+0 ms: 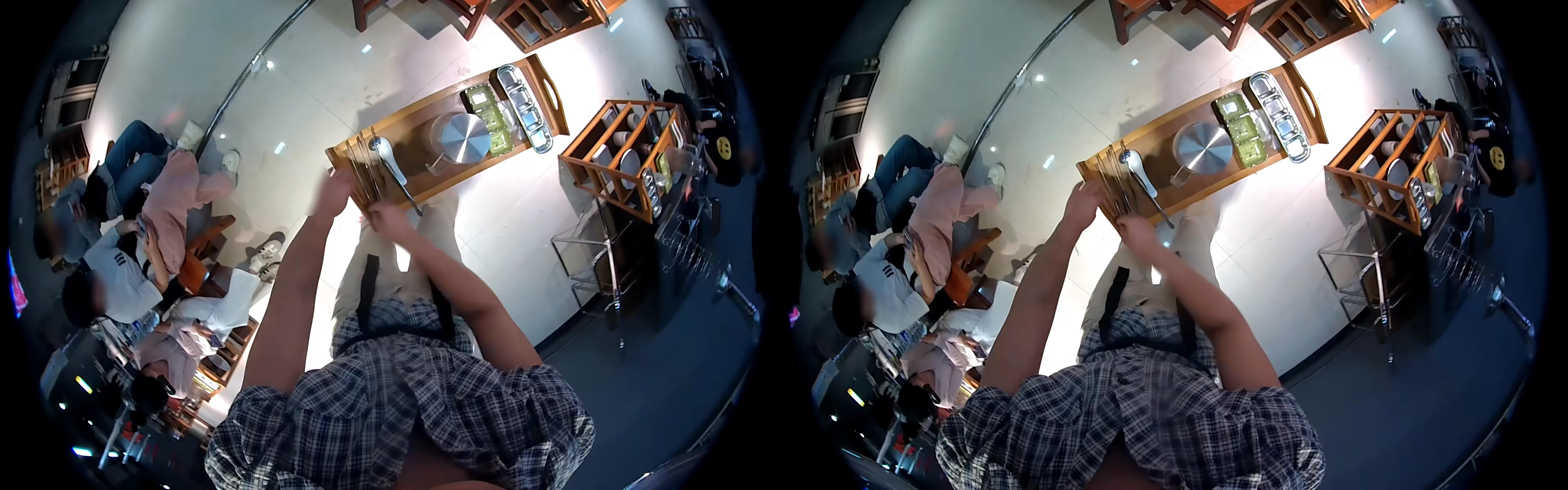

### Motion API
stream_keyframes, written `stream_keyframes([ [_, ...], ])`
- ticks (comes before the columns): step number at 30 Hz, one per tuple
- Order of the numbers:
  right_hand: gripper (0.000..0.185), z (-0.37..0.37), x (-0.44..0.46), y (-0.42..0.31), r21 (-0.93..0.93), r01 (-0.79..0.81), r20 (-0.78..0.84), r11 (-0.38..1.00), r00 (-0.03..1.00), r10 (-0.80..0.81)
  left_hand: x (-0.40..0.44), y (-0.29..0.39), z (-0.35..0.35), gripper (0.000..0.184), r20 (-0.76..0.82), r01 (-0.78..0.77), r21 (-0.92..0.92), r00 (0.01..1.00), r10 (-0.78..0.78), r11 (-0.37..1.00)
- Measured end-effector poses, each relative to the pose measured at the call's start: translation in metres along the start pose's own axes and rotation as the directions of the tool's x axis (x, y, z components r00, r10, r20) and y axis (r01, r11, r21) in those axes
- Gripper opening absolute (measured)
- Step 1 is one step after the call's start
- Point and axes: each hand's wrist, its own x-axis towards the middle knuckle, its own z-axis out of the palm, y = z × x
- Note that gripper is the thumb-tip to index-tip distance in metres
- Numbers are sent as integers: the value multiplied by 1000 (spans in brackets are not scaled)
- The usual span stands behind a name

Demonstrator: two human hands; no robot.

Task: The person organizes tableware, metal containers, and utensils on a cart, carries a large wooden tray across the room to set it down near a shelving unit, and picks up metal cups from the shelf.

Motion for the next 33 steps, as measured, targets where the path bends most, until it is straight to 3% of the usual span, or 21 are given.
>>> stream_keyframes([
  [1, 15, -32, -10, 9, 60, -51, 166, 997, 985, 40, -3, 3, -1, 24, -158, 64, -188, 983, -94, 980],
  [2, 17, -67, -17, 23, 110, -109, 328, 988, 942, 67, -5, 8, 2, 24, -168, 76, -197, 980, -110, 977],
  [4, 19, -143, -16, 58, 202, -504, 612, 840, 734, 294, -5, 18, 24, 37, -225, 519, -372, 754, -617, 769],
  [5, 20, -178, -12, 75, 212, -624, 590, 752, 695, 410, -4, 24, 31, 46, -204, 676, -461, 550, -810, 575],
  [6, 22, -216, -5, 97, 231, -589, 518, 774, 748, 415, -3, 27, 30, 56, -41, 744, -465, 524, -851, 480],
  [8, 19, -287, 18, 143, 251, -629, 174, 736, 777, 605, 9, 13, 91, 49, 159, 685, -702, 420, -894, 197],
  [9, 19, -310, 34, 190, 236, -552, -85, 800, 808, 583, 12, 6, 118, 40, 51, 617, -738, 456, -889, 274],
  [11, 26, -355, 75, 294, -31, -370, -441, 929, 839, 319, 10, 1, 159, 25, -258, 416, -757, 518, -816, 503],
  [12, 33, -372, 85, 254, -217, -451, -528, 866, 800, 284, 8, -2, 176, 23, -321, 362, -752, 530, -785, 552],
  [13, 40, -392, 97, 197, -384, -524, -607, 760, 764, 220, 8, -1, 185, 21, -80, 443, -832, 501, -862, 335],
  [14, 55, -409, 109, 187, -431, -562, -546, 706, 785, 291, 9, -1, 194, 20, 166, 531, -841, 440, -883, 107],
  [17, 58, -432, 152, 270, -286, -564, -365, 775, 812, 456, 4, -7, 194, 24, 386, 682, -730, 367, -847, -37],
  [18, 57, -436, 166, 297, -205, -580, -297, 788, 804, 514, -6, -9, 214, 24, 386, 289, -917, 470, -794, -274],
  [19, 57, -436, 167, 290, -222, -567, -278, 793, 817, 506, -8, -2, 210, 26, 331, 97, -939, 508, -795, -328],
  [21, 49, -433, 171, 301, -31, -571, -399, 821, 760, 513, -13, 13, 202, 33, 216, -284, -851, 577, -788, -441],
  [22, 43, -433, 175, 323, -209, -492, -437, 845, 820, 369, -12, 15, 197, 21, 225, -117, -934, 540, -811, -337],
  [23, 43, -430, 177, 325, -225, -475, -420, 851, 835, 355, -13, 15, 197, 20, 230, 63, -971, 501, -834, -230],
  [26, 42, -429, 177, 330, -246, -412, -407, 877, 865, 293, -28, 17, 220, 22, 290, 94, -956, 440, -850, -277],
  [29, 41, -429, 186, 352, -61, -204, -398, 977, 902, 164, -27, 62, 161, 25, 217, 551, -822, 70, -974, -144],
  [32, 40, -423, 197, 328, -38, -127, -331, 991, 937, 108, -43, 90, 121, 36, 237, 581, -780, -72, -969, -234],
  [33, 39, -415, 198, 297, -174, -200, -336, 964, 933, 133, -51, 97, 125, 36, 245, 566, -784, -98, -965, -256],
])
